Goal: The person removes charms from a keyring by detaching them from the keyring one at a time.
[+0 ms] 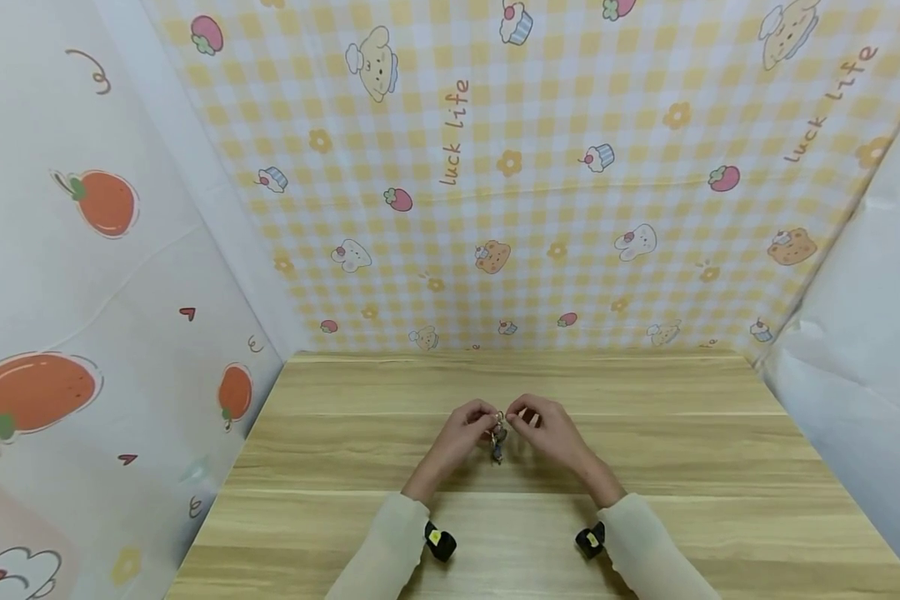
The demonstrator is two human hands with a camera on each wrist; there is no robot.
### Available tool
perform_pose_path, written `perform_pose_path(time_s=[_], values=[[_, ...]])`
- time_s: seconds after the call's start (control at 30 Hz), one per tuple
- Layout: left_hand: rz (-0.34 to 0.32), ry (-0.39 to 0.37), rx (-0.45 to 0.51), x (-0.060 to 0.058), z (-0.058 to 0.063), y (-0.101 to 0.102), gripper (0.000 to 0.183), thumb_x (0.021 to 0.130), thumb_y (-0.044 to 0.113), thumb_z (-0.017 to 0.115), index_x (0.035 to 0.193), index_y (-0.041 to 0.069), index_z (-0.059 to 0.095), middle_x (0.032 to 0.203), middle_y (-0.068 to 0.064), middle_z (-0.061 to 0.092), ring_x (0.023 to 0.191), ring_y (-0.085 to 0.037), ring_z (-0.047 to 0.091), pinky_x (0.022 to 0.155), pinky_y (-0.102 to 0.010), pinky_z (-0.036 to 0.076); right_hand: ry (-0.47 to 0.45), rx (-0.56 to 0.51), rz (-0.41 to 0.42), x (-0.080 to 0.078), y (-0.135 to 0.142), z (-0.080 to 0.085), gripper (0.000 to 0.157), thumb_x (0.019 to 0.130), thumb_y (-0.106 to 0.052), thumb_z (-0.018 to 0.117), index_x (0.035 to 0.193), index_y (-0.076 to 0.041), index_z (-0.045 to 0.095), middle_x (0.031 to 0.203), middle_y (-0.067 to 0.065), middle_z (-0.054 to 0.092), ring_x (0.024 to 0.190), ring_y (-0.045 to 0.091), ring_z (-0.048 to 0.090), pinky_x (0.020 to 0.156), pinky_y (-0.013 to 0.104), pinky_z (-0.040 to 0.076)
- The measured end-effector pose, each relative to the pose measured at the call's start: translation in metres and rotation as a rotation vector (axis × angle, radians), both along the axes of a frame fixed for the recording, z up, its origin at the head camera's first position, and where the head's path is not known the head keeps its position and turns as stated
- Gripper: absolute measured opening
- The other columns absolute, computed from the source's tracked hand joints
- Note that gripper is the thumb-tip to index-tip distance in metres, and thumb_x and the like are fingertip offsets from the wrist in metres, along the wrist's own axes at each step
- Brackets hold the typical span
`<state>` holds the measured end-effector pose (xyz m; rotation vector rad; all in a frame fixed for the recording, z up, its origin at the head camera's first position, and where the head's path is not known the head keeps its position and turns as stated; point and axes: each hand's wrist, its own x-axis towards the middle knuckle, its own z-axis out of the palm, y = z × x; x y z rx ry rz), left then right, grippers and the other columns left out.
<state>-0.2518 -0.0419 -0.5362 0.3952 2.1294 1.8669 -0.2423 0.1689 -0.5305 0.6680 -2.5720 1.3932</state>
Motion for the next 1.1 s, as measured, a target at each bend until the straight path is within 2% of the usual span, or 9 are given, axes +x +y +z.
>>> perform_pose_path(time_s=[0.13,0.2,0.37,0.53,0.63,0.87,1.1], values=[[-0.050,0.004,0.006,0.0009,0.0015,-0.0011,0.024,0.111,0.020,0.055,0.114,0.000,0.067,0.108,-0.016,0.073,0.095,-0.014,0.067,0.094,-0.043,0.061,0.083,-0.015,0.022,-0.0020,-0.0033,-0.0027,0.016,0.100,-0.005,0.074,0.112,-0.015,0.075,0.107,0.002,0.075,0.086,0.013,0.069,0.070,0.026,0.059],[-0.066,0.006,-0.003,0.0010,0.0019,-0.0018,0.024,0.111,0.020,0.055,0.115,0.000,0.067,0.111,-0.017,0.073,0.096,-0.014,0.067,0.093,-0.039,0.061,0.110,-0.009,0.022,-0.0029,-0.0040,-0.0039,0.015,0.099,-0.004,0.074,0.109,-0.015,0.075,0.105,0.003,0.075,0.086,0.013,0.069,0.069,0.025,0.059],[-0.073,0.003,-0.027,0.0029,0.0021,-0.0025,0.020,0.108,0.017,0.060,0.118,0.001,0.067,0.111,-0.013,0.072,0.098,-0.015,0.067,0.092,-0.034,0.059,0.115,0.003,-0.003,-0.0032,-0.0047,-0.0053,0.009,0.099,-0.006,0.075,0.102,-0.015,0.075,0.097,0.003,0.074,0.082,0.010,0.066,0.067,0.024,0.056],[-0.076,0.032,-0.067,0.0041,0.0019,-0.0002,0.022,0.099,0.010,0.070,0.119,0.003,0.063,0.108,-0.007,0.066,0.095,-0.014,0.062,0.083,-0.026,0.054,0.123,0.009,-0.036,-0.0025,-0.0055,-0.0064,0.014,0.097,-0.001,0.074,0.101,-0.014,0.074,0.093,-0.001,0.073,0.079,0.007,0.064,0.067,0.024,0.055],[-0.060,0.050,-0.093,0.0039,0.0010,0.0020,0.023,0.097,0.009,0.072,0.117,0.004,0.062,0.106,-0.006,0.063,0.093,-0.015,0.060,0.078,-0.024,0.052,0.116,0.013,-0.058,-0.0019,-0.0065,-0.0060,0.015,0.096,-0.001,0.075,0.100,-0.016,0.074,0.092,-0.004,0.073,0.078,0.006,0.063,0.067,0.024,0.055],[0.005,0.093,-0.142,0.0052,-0.0001,0.0055,0.017,0.104,0.019,0.066,0.118,0.012,0.063,0.111,-0.005,0.067,0.095,-0.017,0.064,0.080,-0.030,0.055,0.118,0.027,-0.096,-0.0006,-0.0075,-0.0026,0.013,0.096,-0.002,0.074,0.101,-0.015,0.073,0.093,-0.004,0.072,0.077,0.006,0.063,0.067,0.024,0.055],[0.028,0.129,-0.069,0.0072,0.0006,0.0051,0.016,0.111,0.022,0.060,0.113,0.009,0.068,0.106,-0.015,0.076,0.093,-0.031,0.073,0.079,-0.042,0.063,0.134,0.054,-0.138,-0.0006,-0.0057,-0.0004,0.014,0.095,-0.003,0.076,0.099,-0.016,0.073,0.091,-0.003,0.073,0.074,0.006,0.063,0.064,0.022,0.054]])
